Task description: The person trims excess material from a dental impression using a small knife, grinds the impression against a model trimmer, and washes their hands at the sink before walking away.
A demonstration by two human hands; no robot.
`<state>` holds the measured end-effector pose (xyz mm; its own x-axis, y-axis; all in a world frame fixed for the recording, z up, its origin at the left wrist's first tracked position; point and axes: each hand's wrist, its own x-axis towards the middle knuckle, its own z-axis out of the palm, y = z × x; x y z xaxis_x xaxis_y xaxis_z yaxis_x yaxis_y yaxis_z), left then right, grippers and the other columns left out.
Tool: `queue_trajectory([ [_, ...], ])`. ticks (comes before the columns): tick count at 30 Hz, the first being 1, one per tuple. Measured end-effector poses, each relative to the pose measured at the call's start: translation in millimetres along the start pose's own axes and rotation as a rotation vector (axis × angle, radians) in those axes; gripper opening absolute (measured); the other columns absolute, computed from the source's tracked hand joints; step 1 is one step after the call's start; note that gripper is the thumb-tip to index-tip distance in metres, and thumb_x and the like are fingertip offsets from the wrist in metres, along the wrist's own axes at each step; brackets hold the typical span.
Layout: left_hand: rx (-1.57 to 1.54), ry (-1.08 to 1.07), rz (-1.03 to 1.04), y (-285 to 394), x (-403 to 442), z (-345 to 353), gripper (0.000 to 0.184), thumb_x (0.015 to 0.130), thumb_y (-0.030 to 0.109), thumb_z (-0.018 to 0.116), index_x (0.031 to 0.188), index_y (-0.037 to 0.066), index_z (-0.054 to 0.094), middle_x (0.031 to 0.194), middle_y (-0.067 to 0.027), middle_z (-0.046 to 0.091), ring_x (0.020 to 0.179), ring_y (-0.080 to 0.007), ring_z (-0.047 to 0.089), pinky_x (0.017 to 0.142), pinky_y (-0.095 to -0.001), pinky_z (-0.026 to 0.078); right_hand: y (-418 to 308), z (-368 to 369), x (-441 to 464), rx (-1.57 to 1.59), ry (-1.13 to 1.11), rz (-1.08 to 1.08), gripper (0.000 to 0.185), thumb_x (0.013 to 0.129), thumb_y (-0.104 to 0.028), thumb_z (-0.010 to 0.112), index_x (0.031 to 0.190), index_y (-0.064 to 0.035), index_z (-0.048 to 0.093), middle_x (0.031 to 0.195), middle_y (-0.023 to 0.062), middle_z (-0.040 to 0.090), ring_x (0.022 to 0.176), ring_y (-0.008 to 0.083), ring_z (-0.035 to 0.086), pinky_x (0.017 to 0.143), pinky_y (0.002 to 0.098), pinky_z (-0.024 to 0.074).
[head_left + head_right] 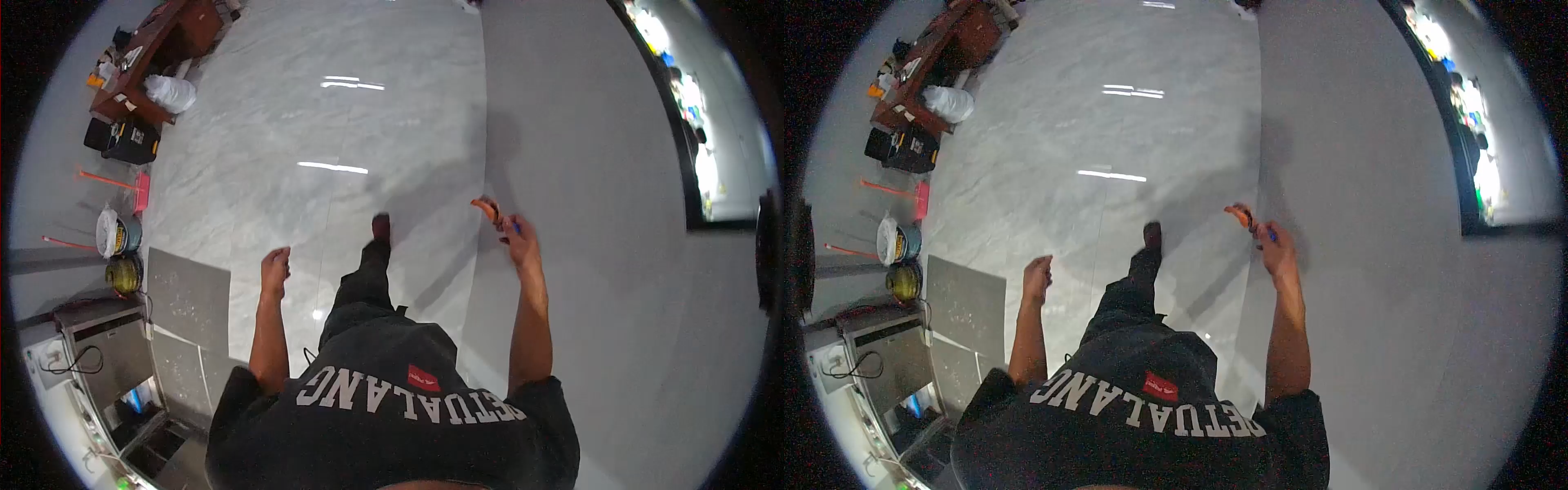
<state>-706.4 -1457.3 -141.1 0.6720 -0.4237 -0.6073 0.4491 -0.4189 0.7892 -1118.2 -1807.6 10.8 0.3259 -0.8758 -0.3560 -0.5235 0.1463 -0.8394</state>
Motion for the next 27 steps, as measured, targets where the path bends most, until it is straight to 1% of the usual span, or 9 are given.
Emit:
queue_trajectory([
  [3,-0.042,0.042,-0.182,34,88,57,0.030,0.089,0.028,0.070,0.106,0.004,0.068,0.069,0.0032,0.050,0.054,-0.0089,0.044,0.049,-0.0272,0.037,4,9,109,-0.045,0.016,0.035,0.028,0.104,-0.029,0.053,0.104,-0.0043,0.066,0.099,0.0059,0.068,0.091,0.0163,0.062,0.082,0.0329,0.0489],
  [4,-0.019,-0.019,-0.164,52,118,86,0.032,0.088,0.033,0.070,0.105,0.006,0.069,0.074,0.0013,0.052,0.055,-0.0111,0.045,0.052,-0.0300,0.040,-14,5,145,0.051,-0.011,0.075,0.026,0.103,-0.029,0.053,0.104,-0.0056,0.065,0.100,0.0058,0.068,0.093,0.0163,0.063,0.083,0.0336,0.0486],
  [6,0.019,-0.173,-0.061,97,173,146,0.032,0.089,0.033,0.068,0.108,0.008,0.069,0.080,0.0002,0.055,0.061,-0.0118,0.048,0.057,-0.0299,0.043,-32,8,172,0.252,-0.072,0.236,0.022,0.103,-0.029,0.054,0.105,-0.0082,0.062,0.101,0.0056,0.068,0.095,0.0163,0.063,0.085,0.0349,0.0481],
  [9,-0.057,-0.287,-0.009,233,224,270,0.027,0.095,0.028,0.060,0.112,0.008,0.068,0.080,0.0022,0.054,0.071,-0.0101,0.050,0.062,-0.0275,0.043,-63,-9,244,0.367,-0.052,0.317,0.020,0.102,-0.028,0.054,0.105,-0.0092,0.062,0.102,0.0063,0.068,0.096,0.0171,0.064,0.085,0.0360,0.0479],
  [12,0.048,-0.458,0.148,337,281,363,0.027,0.101,0.027,0.054,0.112,0.006,0.066,0.074,0.0041,0.050,0.065,-0.0072,0.045,0.059,-0.0260,0.040,-82,-20,311,0.368,0.026,0.396,0.019,0.102,-0.027,0.054,0.104,-0.0106,0.062,0.101,0.0049,0.069,0.094,0.0154,0.064,0.082,0.0337,0.0457],
  [16,0.273,-0.493,0.298,427,383,473,0.031,0.103,0.030,0.051,0.111,0.004,0.066,0.071,0.0028,0.050,0.064,-0.0078,0.046,0.058,-0.0256,0.039,-95,-42,471,0.388,0.110,0.418,0.022,0.101,-0.029,0.055,0.102,-0.0081,0.063,0.096,0.0040,0.070,0.088,0.0140,0.063,0.077,0.0317,0.0450],
  [18,0.335,-0.478,0.347,462,438,499,0.030,0.102,0.031,0.053,0.106,0.005,0.068,0.072,0.0013,0.053,0.064,-0.0085,0.048,0.058,-0.0257,0.040,-115,-48,554,0.411,0.083,0.398,0.024,0.101,-0.027,0.054,0.103,-0.0055,0.064,0.095,0.0045,0.070,0.088,0.0144,0.064,0.078,0.0320,0.0460],
  [21,0.220,-0.434,0.119,510,515,507,0.031,0.102,0.031,0.052,0.106,0.005,0.069,0.070,0.0034,0.051,0.062,-0.0075,0.045,0.056,-0.0261,0.037,-205,-42,700,0.248,0.059,0.305,0.024,0.100,-0.026,0.054,0.102,-0.0044,0.065,0.094,0.0045,0.070,0.088,0.0145,0.064,0.078,0.0317,0.0464],
  [27,0.035,-0.165,0.058,590,647,485,0.031,0.100,0.033,0.055,0.109,0.006,0.070,0.069,0.0017,0.053,0.059,-0.0079,0.048,0.053,-0.0254,0.039,-395,-23,952,0.112,-0.104,-0.081,0.028,0.100,-0.033,0.058,0.103,-0.0059,0.067,0.097,0.0061,0.070,0.092,0.0171,0.064,0.081,0.0350,0.0491],
])
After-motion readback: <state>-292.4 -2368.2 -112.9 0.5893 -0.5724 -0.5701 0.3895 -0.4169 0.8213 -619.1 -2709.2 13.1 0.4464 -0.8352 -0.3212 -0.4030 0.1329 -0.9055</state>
